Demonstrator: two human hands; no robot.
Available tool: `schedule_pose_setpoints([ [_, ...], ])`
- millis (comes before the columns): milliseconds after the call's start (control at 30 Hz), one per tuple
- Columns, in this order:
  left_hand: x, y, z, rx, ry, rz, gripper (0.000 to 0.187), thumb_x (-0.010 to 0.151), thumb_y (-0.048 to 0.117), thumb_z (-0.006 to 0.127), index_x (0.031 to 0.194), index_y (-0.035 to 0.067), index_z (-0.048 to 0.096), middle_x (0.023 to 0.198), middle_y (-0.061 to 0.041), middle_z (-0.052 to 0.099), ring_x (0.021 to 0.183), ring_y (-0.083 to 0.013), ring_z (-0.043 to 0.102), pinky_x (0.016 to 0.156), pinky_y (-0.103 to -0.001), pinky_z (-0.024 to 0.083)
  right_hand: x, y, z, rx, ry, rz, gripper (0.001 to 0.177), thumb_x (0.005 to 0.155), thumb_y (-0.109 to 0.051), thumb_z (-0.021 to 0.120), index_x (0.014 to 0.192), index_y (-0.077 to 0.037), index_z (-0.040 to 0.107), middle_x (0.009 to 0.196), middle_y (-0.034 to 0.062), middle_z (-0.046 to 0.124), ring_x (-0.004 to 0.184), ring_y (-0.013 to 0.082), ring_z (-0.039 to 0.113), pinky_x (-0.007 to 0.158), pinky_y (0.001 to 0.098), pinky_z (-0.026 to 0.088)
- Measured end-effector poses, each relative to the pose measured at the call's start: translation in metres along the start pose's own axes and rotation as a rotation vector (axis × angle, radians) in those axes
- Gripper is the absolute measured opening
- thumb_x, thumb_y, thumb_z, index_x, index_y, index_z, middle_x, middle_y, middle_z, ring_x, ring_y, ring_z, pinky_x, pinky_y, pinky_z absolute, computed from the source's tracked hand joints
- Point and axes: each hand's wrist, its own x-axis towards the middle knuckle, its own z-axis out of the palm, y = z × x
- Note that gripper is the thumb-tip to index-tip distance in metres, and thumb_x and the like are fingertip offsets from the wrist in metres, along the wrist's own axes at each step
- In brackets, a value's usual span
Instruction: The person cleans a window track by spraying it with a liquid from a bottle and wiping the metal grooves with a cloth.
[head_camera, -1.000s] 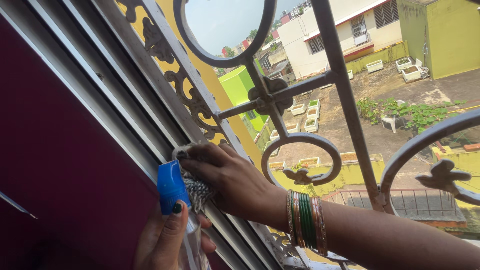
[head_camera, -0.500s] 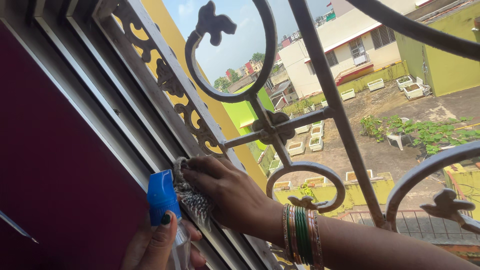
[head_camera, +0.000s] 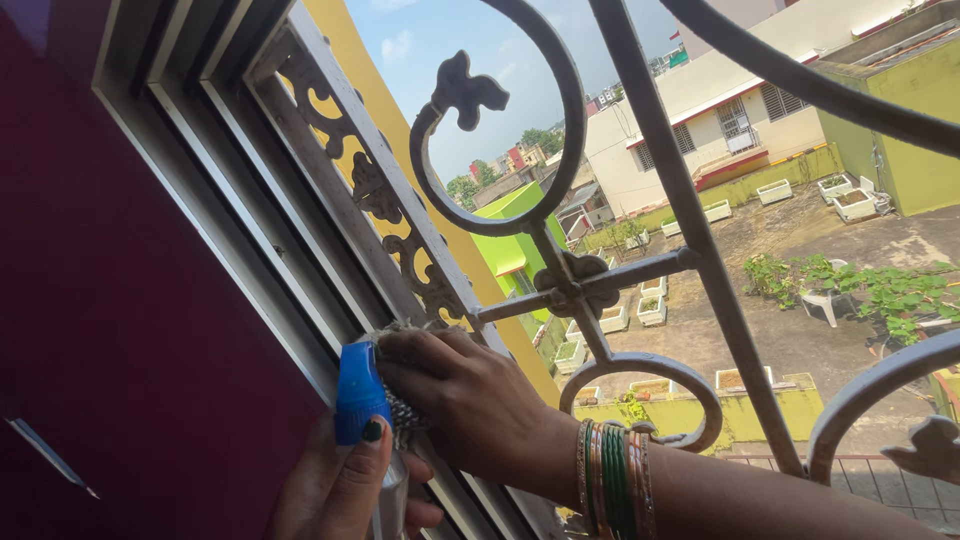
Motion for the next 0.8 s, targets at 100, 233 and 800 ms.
schedule_pose_setpoints([
  [100,0.001,0.031,-0.012,0.014,0.027,-0.047,0.072,0.091,0.057,0.062,0.150,0.022,0.041,0.091,-0.019,0.070,0.067,-0.0280,0.075,0.057,-0.046,0.062,0.035,0.011,0.000,0.042,0.031,0.081,0.055,0.079,-0.002,0.070,0.133,-0.010,0.066,0.139,0.0103,0.060,0.115,0.0327,0.064,0.094,0.0426,0.057],
  [233,0.003,0.057,-0.021,0.061,0.003,0.086,0.071,0.090,0.056,0.058,0.140,0.007,0.047,0.088,-0.020,0.070,0.065,-0.0260,0.074,0.059,-0.041,0.063,0.066,0.017,0.005,0.008,0.205,-0.042,0.062,0.079,0.002,0.067,0.140,-0.005,0.060,0.147,0.0144,0.055,0.127,0.0368,0.062,0.105,0.0441,0.055],
  [800,0.006,0.096,-0.022,0.152,0.093,-0.003,0.067,0.095,0.060,0.055,0.143,0.014,0.045,0.096,-0.021,0.067,0.074,-0.0305,0.076,0.068,-0.046,0.065,0.083,0.016,0.006,-0.037,0.173,-0.053,0.063,0.077,-0.002,0.073,0.138,-0.005,0.059,0.145,0.0181,0.056,0.125,0.0391,0.059,0.102,0.0461,0.053],
])
